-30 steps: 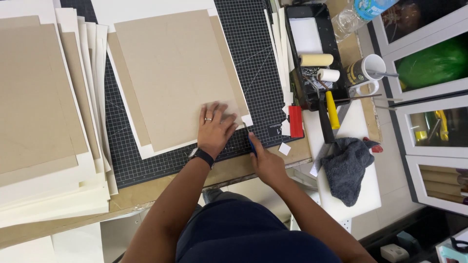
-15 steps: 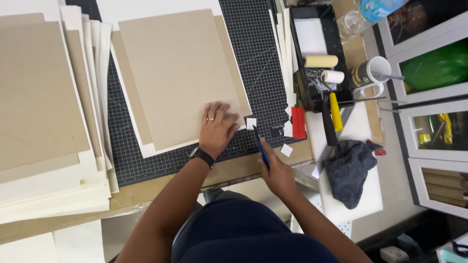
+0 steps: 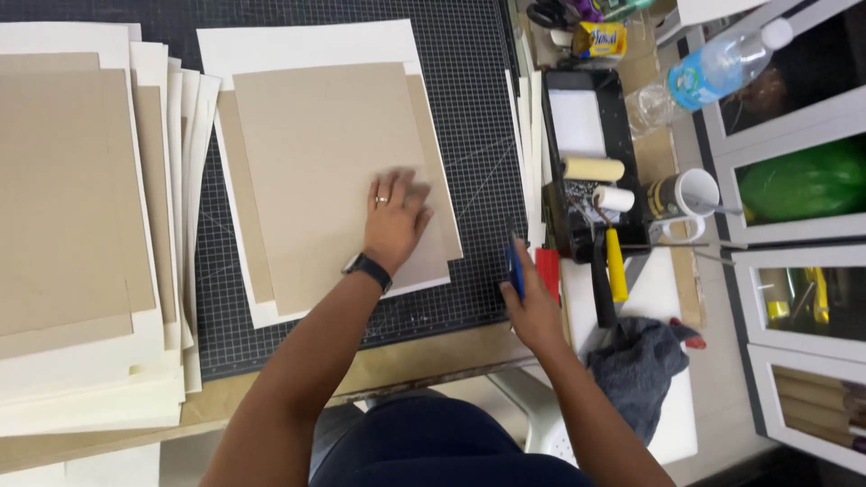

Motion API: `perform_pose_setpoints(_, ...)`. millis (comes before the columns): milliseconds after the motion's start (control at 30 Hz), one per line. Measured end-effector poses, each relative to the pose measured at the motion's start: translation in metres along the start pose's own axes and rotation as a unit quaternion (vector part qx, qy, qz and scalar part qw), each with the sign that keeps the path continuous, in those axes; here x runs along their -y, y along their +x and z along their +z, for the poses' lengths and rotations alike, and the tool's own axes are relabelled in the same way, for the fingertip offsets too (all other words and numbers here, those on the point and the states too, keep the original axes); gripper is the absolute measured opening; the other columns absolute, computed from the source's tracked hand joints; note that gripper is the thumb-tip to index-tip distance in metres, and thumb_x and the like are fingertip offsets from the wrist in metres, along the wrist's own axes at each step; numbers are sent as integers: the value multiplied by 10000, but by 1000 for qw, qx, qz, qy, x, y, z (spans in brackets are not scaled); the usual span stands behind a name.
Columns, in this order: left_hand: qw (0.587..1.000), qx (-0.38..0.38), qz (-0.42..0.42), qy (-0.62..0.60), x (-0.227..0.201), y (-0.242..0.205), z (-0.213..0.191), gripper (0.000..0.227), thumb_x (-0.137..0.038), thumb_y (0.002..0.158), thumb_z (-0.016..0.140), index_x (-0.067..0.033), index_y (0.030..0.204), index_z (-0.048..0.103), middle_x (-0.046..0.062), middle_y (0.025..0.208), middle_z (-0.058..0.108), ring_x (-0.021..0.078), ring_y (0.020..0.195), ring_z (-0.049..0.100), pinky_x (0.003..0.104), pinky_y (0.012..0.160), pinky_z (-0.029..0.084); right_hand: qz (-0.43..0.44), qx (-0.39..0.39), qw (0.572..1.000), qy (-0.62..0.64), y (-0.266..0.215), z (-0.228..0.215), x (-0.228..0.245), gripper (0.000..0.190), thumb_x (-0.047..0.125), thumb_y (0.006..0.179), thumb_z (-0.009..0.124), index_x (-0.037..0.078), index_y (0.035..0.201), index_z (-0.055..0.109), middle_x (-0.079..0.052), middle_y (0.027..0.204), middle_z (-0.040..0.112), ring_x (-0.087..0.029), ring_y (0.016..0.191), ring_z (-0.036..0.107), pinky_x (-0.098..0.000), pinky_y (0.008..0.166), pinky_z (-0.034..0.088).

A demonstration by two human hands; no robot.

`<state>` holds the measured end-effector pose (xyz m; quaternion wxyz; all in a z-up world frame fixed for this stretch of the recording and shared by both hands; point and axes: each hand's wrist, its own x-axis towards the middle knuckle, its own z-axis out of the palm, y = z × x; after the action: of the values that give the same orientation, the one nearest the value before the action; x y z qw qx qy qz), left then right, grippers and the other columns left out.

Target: Trimming the white edges off cardboard sheets using a utility knife on a cutting mat.

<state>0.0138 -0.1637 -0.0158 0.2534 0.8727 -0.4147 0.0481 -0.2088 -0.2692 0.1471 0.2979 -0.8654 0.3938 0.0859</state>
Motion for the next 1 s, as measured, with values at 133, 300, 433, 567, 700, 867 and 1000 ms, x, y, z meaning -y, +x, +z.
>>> perform_pose_setpoints(133, 999, 19, -34, 25, 19, 50, 17, 495, -457, 1032, 590, -251, 1482, 573, 81, 1574, 431, 350, 1517, 276, 582, 1265, 125, -92, -5, 996, 1, 68, 13, 26, 694, 246, 1071, 458, 351, 1665, 114, -298, 1411, 579, -511, 1187, 638, -597, 921, 546)
perform_pose_setpoints(300, 986, 112, -102, 63, 31, 101, 22, 530, -560, 1074, 405, -381, 1573, 411, -8, 1677, 307, 302, 1577, 137, 536, 1297, 31, -151, -40, 987, 21, 172, 34, 42, 601, 414, 1092, 472, 256, 1631, 258, -297, 1349, 624, -485, 1059, 699, -544, 782, 588)
perform_pose_setpoints(433, 982, 140, -110, 64, 31, 111, 11, 515, -566, 1093, 320, -388, 1572, 390, -7, 1674, 298, 298, 1577, 131, 538, 1291, 27, -183, -65, 981, -2, 206, 25, 88, 595, 335, 1121, 437, 255, 1660, 197, -276, 1436, 577, -466, 1104, 690, -534, 792, 599)
perform_pose_setpoints(567, 981, 157, -108, 46, 32, 117, 5, 528, -559, 1100, 281, -372, 1589, 351, 18, 1677, 278, 312, 1576, 114, 535, 1292, 19, -170, -69, 981, -70, 245, 33, 105, 585, 335, 1126, 434, 266, 1651, 185, -242, 1375, 632, -410, 1099, 713, -492, 804, 622)
perform_pose_setpoints(700, 979, 169, -109, 34, 32, 113, 5, 528, -543, 1099, 277, -359, 1592, 329, 27, 1678, 264, 318, 1573, 98, 537, 1291, 29, -167, -55, 981, -78, 257, 42, 104, 555, 319, 1119, 439, 281, 1633, 236, -220, 1351, 650, -393, 1088, 720, -489, 799, 623)
perform_pose_setpoints(867, 979, 168, -107, 38, 33, 113, 9, 525, -540, 1102, 278, -352, 1590, 333, 28, 1682, 261, 317, 1573, 96, 533, 1293, 21, -159, -46, 982, -88, 257, 41, 107, 556, 321, 1112, 450, 310, 1626, 238, -205, 1361, 652, -383, 1102, 718, -484, 823, 617)
perform_pose_setpoints(1000, 980, 162, -108, 31, 32, 112, 8, 517, -530, 1101, 281, -341, 1577, 347, 33, 1683, 266, 315, 1575, 99, 531, 1294, 16, -161, -47, 981, -97, 259, 42, 106, 563, 323, 1104, 466, 329, 1621, 244, -195, 1364, 655, -379, 1105, 718, -488, 835, 612)
